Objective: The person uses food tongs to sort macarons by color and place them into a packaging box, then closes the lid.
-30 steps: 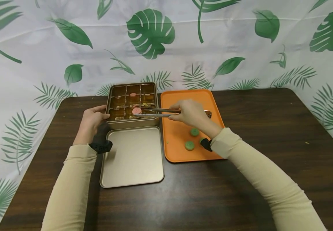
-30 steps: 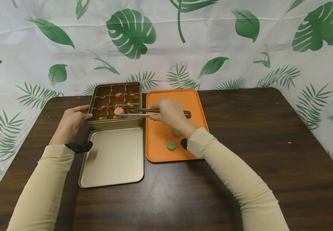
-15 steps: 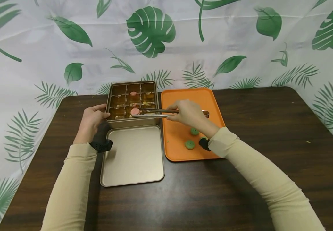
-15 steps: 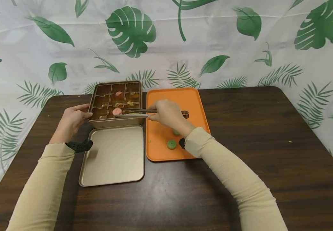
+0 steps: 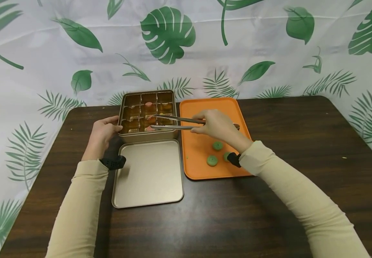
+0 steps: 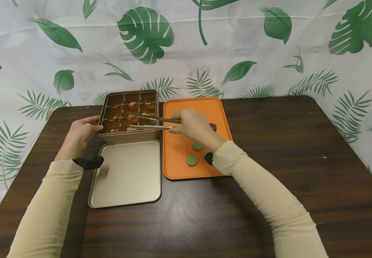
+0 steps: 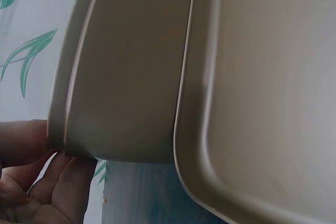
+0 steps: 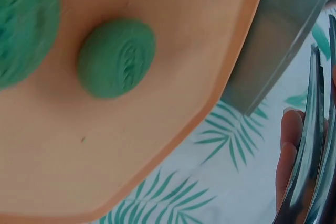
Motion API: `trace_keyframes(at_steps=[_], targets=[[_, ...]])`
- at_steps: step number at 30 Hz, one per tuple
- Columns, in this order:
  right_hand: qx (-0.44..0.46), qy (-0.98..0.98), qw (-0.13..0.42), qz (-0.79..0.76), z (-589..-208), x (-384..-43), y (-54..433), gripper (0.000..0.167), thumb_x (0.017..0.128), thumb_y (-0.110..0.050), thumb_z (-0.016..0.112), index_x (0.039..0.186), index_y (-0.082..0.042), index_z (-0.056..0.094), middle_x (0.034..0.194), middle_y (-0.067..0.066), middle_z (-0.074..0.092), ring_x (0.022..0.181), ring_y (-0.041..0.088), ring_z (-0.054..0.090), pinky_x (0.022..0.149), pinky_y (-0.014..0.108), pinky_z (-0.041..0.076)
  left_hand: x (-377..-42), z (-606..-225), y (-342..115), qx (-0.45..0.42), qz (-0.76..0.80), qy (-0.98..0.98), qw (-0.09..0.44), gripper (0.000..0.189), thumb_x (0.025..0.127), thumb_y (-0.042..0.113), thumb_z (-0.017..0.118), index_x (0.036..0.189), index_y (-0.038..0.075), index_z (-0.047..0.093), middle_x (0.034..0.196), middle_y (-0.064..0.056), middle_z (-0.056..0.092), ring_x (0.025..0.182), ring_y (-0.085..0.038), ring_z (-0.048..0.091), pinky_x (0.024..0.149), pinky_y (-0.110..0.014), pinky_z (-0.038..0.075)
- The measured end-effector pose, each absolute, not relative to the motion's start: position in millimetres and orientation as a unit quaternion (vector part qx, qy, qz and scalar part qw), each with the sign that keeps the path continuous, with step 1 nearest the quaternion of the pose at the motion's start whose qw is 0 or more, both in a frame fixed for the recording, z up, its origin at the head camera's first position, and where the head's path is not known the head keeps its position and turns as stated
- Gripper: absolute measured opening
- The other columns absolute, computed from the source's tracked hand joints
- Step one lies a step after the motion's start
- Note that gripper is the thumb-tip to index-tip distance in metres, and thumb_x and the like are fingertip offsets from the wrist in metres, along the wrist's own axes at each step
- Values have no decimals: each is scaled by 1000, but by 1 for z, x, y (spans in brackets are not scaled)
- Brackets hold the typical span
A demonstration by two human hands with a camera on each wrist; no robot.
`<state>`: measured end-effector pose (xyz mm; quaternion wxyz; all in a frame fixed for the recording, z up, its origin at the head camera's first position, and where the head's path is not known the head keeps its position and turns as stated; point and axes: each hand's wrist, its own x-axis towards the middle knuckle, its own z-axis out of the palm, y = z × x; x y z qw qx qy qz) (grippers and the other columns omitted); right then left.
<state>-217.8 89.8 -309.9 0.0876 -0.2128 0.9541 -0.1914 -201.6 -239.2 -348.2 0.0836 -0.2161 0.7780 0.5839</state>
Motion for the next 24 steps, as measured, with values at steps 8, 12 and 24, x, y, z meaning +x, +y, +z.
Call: trace_keyframes(at_steps=[8,12,24], targets=[[-213,953,74,-203,-308,-218,120,48,83,-37,74,124,-12,66,119,9,68,84,22,64,66,34,52,-200,-347,-238,-216,582,780,84,55,98,4,46,150,11,32,158,-12,24,141,-26,35,119,-36,32],[-208,955,62,-201,-308,-216,140,46,82,-35,75,122,-14,67,113,8,69,79,20,63,64,34,52,-200,-347,-238,-215,582,780,83,55,98,5,46,150,11,32,157,-13,26,141,-26,36,118,-36,33],[-237,950,93,-182,-323,-207,198,48,82,-34,75,123,-9,66,114,12,68,87,22,64,72,39,55,-200,-349,-239,-208,581,782,82,55,98,5,47,150,10,31,158,-12,22,141,-26,34,119,-37,31]])
